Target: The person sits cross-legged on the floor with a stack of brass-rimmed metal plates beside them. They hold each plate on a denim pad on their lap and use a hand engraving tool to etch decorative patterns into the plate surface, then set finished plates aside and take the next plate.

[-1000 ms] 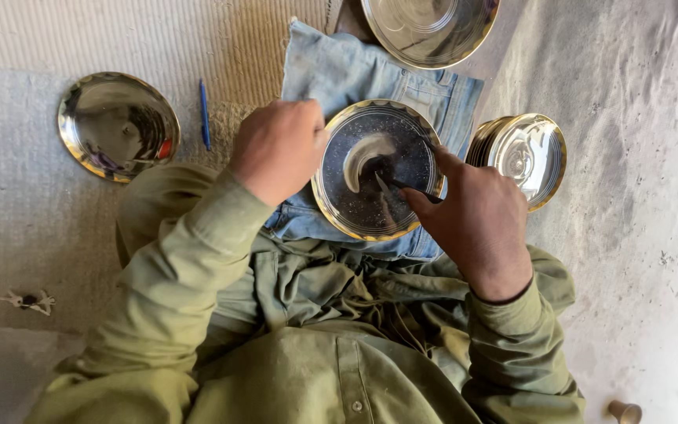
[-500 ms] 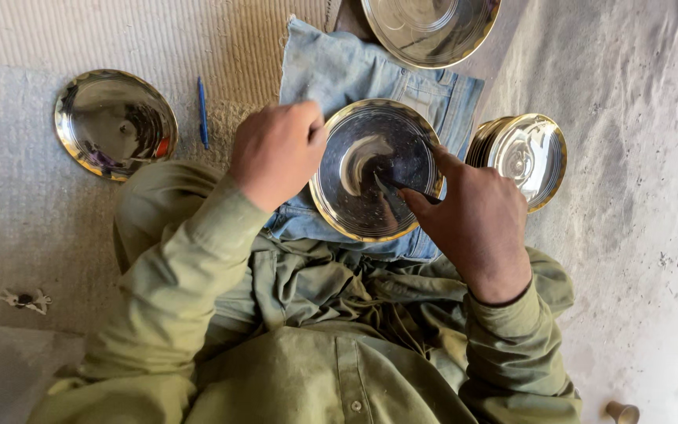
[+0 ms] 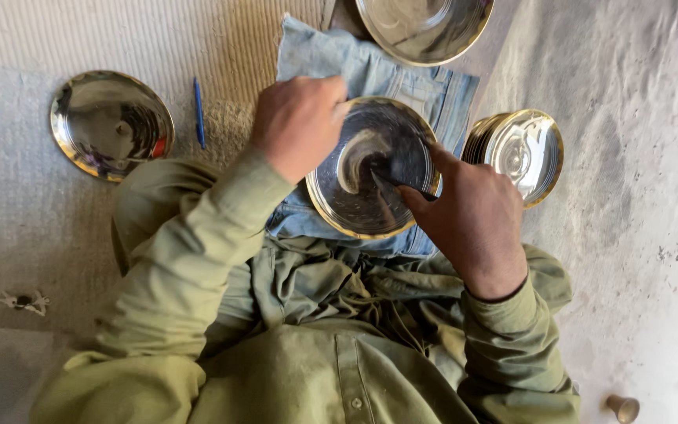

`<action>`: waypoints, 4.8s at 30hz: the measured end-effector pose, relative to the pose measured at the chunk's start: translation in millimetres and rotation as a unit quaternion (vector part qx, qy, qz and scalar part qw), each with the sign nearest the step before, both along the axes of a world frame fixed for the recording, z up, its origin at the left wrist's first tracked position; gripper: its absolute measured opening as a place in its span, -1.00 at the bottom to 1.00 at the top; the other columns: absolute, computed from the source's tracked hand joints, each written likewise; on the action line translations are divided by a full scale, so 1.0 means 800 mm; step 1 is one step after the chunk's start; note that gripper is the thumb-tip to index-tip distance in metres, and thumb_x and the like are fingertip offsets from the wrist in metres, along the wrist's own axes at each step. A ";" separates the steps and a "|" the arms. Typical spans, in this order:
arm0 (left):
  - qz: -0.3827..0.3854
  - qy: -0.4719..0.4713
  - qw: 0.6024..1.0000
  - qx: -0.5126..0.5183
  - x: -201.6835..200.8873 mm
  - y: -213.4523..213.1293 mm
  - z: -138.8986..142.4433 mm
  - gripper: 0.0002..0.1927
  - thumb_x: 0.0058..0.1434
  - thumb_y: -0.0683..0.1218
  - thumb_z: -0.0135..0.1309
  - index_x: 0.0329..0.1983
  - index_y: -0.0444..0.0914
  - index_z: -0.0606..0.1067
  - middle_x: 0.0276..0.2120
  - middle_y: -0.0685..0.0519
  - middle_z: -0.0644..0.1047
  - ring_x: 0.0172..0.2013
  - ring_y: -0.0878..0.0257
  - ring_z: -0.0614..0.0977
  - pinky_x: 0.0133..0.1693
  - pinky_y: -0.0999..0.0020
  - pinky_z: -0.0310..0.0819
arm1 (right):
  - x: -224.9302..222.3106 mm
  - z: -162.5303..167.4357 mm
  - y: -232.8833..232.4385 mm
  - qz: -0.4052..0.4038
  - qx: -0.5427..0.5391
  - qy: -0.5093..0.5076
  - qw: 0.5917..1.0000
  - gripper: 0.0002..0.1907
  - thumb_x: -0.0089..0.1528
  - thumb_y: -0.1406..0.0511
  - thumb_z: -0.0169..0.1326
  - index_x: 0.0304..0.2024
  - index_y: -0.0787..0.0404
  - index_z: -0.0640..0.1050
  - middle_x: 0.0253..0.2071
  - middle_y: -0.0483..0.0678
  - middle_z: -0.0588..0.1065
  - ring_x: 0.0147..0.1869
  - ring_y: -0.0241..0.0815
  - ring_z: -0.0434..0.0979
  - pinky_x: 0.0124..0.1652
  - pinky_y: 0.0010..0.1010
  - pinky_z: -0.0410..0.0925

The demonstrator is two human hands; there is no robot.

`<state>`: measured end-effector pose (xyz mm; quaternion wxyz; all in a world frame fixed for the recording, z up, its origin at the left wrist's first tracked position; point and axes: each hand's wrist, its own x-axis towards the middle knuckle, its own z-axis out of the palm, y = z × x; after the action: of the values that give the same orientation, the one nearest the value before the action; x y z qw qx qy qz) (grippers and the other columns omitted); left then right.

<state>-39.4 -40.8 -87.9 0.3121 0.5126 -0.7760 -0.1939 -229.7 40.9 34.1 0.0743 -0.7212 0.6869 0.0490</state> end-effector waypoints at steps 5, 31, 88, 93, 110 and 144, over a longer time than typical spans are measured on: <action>0.024 0.012 0.996 0.088 0.047 0.055 -0.024 -0.81 0.22 -0.07 0.22 -0.46 -0.22 0.53 -0.55 -0.07 0.57 -0.53 -0.02 0.62 -0.46 0.09 0.45 | -0.002 -0.006 0.006 0.019 -0.009 0.011 1.000 -0.32 0.04 0.05 0.42 0.19 0.08 0.60 -0.56 0.06 0.56 -0.55 0.03 0.60 -0.49 -0.14 0.42; -0.009 -0.011 1.000 0.026 0.006 0.025 0.022 -0.72 0.37 -0.03 0.18 -0.39 -0.27 0.48 -0.54 -0.12 0.53 -0.45 -0.04 0.63 -0.36 0.04 0.46 | 0.008 -0.004 0.030 0.031 -0.032 0.004 0.999 -0.37 0.03 0.03 0.42 0.10 0.11 0.65 -0.60 0.10 0.54 -0.52 0.08 0.59 -0.46 -0.12 0.40; 0.287 0.380 0.878 -0.055 0.272 0.185 0.045 -0.75 0.61 -0.33 -0.14 0.29 -0.42 0.42 -0.01 0.03 0.52 -0.10 0.36 0.52 -0.03 0.48 0.43 | 0.013 -0.120 0.041 -0.123 -0.165 -0.744 0.636 -0.68 0.37 0.49 0.12 0.03 0.26 0.26 -0.29 0.08 0.54 -0.39 -0.17 0.56 -0.39 -0.45 0.42; 0.429 0.489 0.759 -0.011 0.384 0.209 -0.039 -0.76 0.46 -0.27 -0.11 0.16 -0.29 0.40 -0.05 0.04 0.51 -0.15 0.32 0.61 -0.18 0.32 0.69 | 0.009 -0.123 0.042 -0.125 -0.173 -0.752 0.623 -0.68 0.37 0.52 0.12 0.04 0.26 0.27 -0.29 0.07 0.53 -0.41 -0.19 0.53 -0.41 -0.46 0.38; 0.435 0.276 0.856 0.047 0.388 0.182 -0.247 -0.62 0.20 -0.15 0.22 0.06 -0.32 0.45 -0.02 -0.09 0.58 -0.04 0.10 0.64 0.01 0.12 0.59 | 0.016 -0.123 0.053 -0.115 -0.160 -0.738 0.645 -0.67 0.41 0.51 0.14 0.08 0.28 0.28 -0.28 0.07 0.52 -0.40 -0.19 0.51 -0.38 -0.45 0.37; 0.139 0.056 0.986 0.074 0.157 0.124 -0.024 -0.78 0.28 -0.08 0.20 -0.07 -0.26 0.58 -0.28 -0.11 0.63 -0.24 -0.11 0.65 -0.23 0.01 0.49 | -0.134 -0.101 -0.052 -0.157 -0.349 -0.584 0.716 -0.72 0.43 0.33 0.23 0.03 0.28 0.40 -0.29 -0.08 0.45 -0.39 -0.34 0.40 -0.46 -0.50 0.26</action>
<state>86.0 58.2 -107.2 0.3401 0.6259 -0.6617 -0.2338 -336.9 -1.0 -46.7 0.2104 -0.4632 0.5785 -0.6376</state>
